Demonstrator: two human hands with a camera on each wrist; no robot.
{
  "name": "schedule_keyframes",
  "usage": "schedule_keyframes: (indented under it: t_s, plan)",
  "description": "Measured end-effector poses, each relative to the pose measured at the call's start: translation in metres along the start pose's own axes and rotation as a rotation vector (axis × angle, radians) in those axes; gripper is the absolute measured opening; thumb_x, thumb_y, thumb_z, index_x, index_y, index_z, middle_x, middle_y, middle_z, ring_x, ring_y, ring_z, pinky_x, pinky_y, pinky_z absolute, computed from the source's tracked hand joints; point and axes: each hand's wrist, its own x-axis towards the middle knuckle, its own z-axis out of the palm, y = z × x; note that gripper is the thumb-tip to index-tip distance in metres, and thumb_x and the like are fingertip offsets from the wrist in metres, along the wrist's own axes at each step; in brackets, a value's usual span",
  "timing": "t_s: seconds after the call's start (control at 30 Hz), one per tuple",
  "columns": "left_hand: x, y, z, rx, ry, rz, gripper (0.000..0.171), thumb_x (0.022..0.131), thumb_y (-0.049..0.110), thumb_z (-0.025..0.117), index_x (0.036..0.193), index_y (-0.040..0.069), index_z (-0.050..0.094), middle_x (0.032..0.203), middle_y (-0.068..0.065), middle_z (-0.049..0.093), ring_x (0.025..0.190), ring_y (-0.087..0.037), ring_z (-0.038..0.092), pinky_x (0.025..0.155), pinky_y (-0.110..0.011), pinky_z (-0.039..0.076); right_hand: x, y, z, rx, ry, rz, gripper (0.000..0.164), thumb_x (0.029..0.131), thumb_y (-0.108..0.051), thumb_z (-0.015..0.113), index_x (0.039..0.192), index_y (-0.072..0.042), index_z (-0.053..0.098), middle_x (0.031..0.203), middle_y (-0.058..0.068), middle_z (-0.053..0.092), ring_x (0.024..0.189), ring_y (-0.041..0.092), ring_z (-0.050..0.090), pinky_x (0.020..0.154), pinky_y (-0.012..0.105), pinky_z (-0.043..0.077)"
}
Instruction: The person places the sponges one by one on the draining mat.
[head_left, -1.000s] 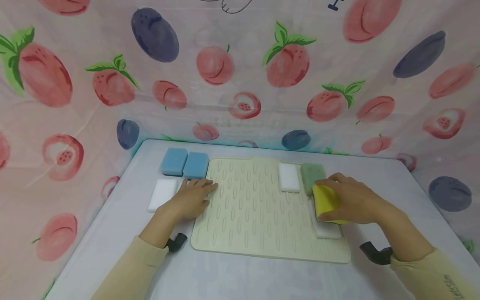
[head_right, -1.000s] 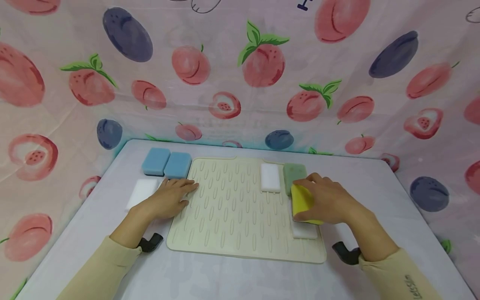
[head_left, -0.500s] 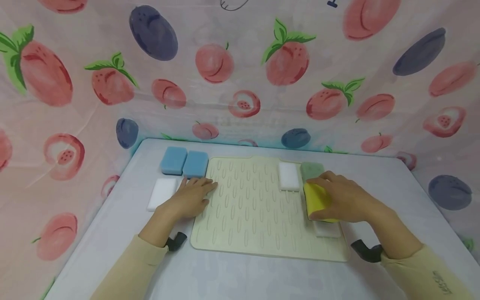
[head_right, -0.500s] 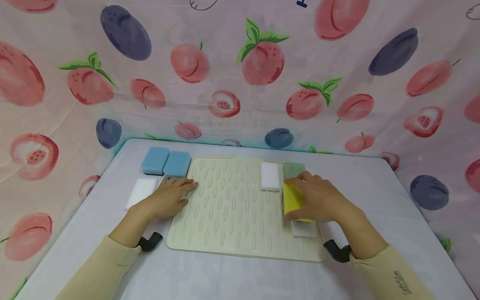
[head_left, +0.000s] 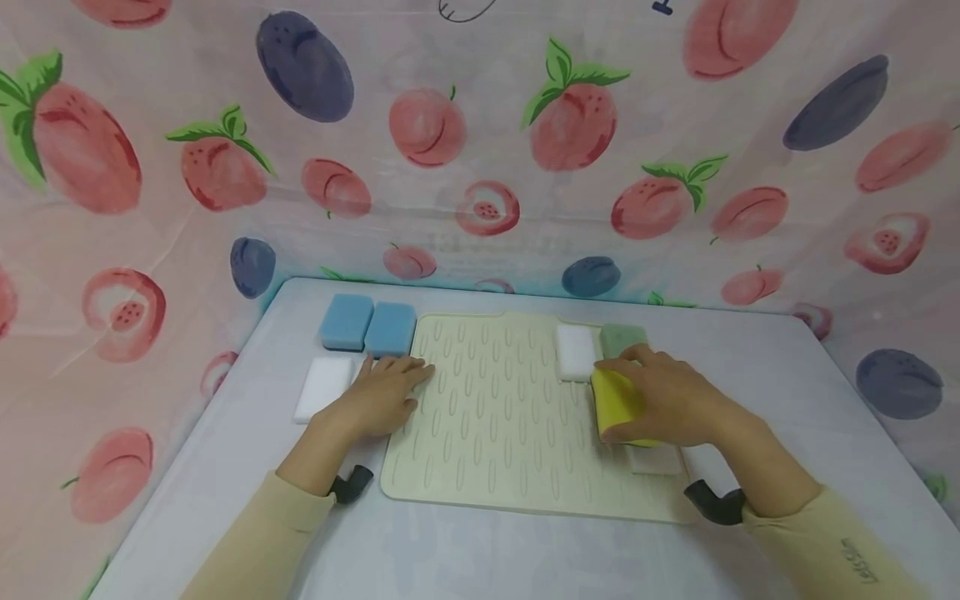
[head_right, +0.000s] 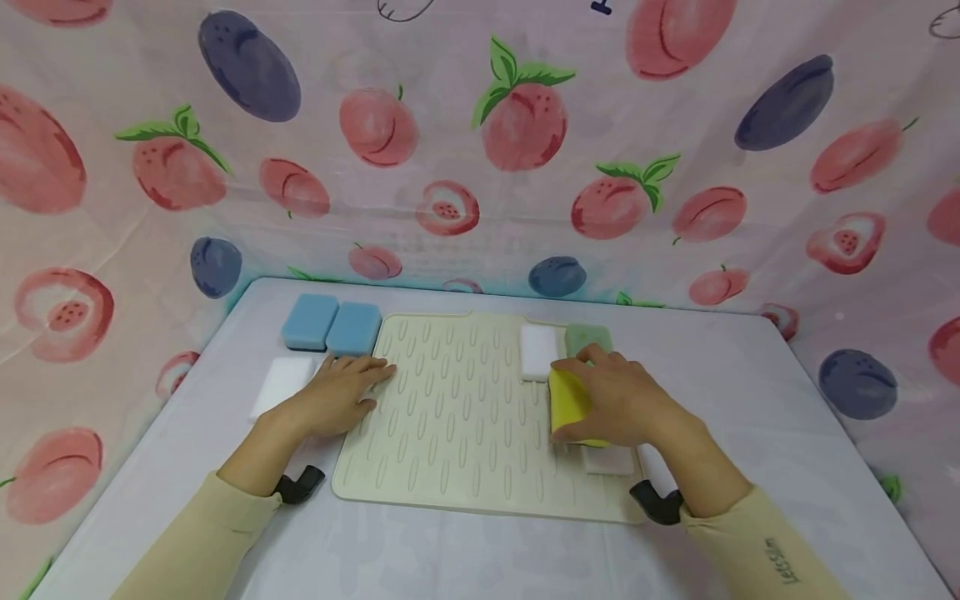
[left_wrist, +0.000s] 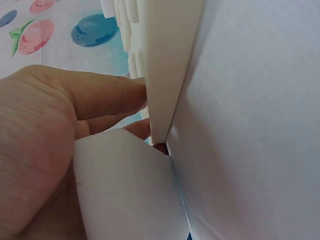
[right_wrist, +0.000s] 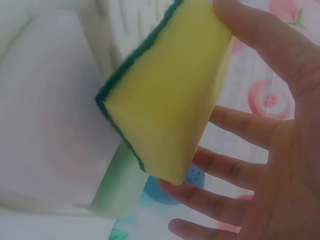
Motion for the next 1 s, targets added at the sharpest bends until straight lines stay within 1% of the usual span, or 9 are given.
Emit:
schedule_keyframes:
  t_s: [0.23,0.47,0.7,0.8,1.0]
  plan:
    - [-0.001,0.000,0.000,-0.005,0.003,0.004,0.056,0.103,0.013,0.059,0.158,0.013,0.045,0.163,-0.013,0.041,0.153,-0.040,0.032,0.125,-0.072,0.011,0.003,-0.008,0.002,-0.005,0.009,-0.032,0.090,0.071,-0.061,0.089,0.147,-0.023,0.059,0.138,0.012,0.057,0.117,0.035,0.058,0.097,0.059,0.052]
    - [-0.001,0.000,0.000,-0.021,0.002,0.004,0.057,0.103,0.013,0.059,0.158,0.013,0.045,0.164,-0.013,0.041,0.154,-0.040,0.031,0.125,-0.071,0.010,0.008,-0.014,0.006,-0.003,-0.013,-0.012,0.091,0.071,-0.062,0.088,0.147,-0.024,0.058,0.139,0.012,0.056,0.114,0.033,0.058,0.097,0.059,0.052]
    - [0.000,0.000,0.001,-0.015,0.008,0.006,0.057,0.102,0.013,0.060,0.158,0.013,0.045,0.163,-0.013,0.041,0.153,-0.040,0.032,0.125,-0.072,0.011,0.011,-0.019,0.011,0.010,-0.026,-0.010,0.090,0.071,-0.061,0.089,0.147,-0.024,0.058,0.137,0.010,0.056,0.115,0.032,0.056,0.098,0.058,0.050]
    - [0.000,0.000,0.001,-0.015,0.008,0.005,0.057,0.103,0.013,0.060,0.158,0.013,0.046,0.163,-0.013,0.041,0.154,-0.040,0.032,0.125,-0.072,0.011,0.013,-0.021,0.014,0.012,-0.034,-0.007,0.090,0.070,-0.062,0.089,0.147,-0.024,0.058,0.136,0.009,0.057,0.114,0.031,0.056,0.097,0.057,0.050]
    - [0.000,0.000,0.001,-0.019,0.005,0.000,0.057,0.103,0.013,0.060,0.158,0.014,0.045,0.164,-0.012,0.041,0.154,-0.040,0.031,0.125,-0.072,0.010,0.014,-0.025,0.020,0.004,-0.045,-0.012,0.091,0.070,-0.063,0.088,0.147,-0.025,0.058,0.132,0.007,0.057,0.106,0.027,0.056,0.092,0.052,0.052]
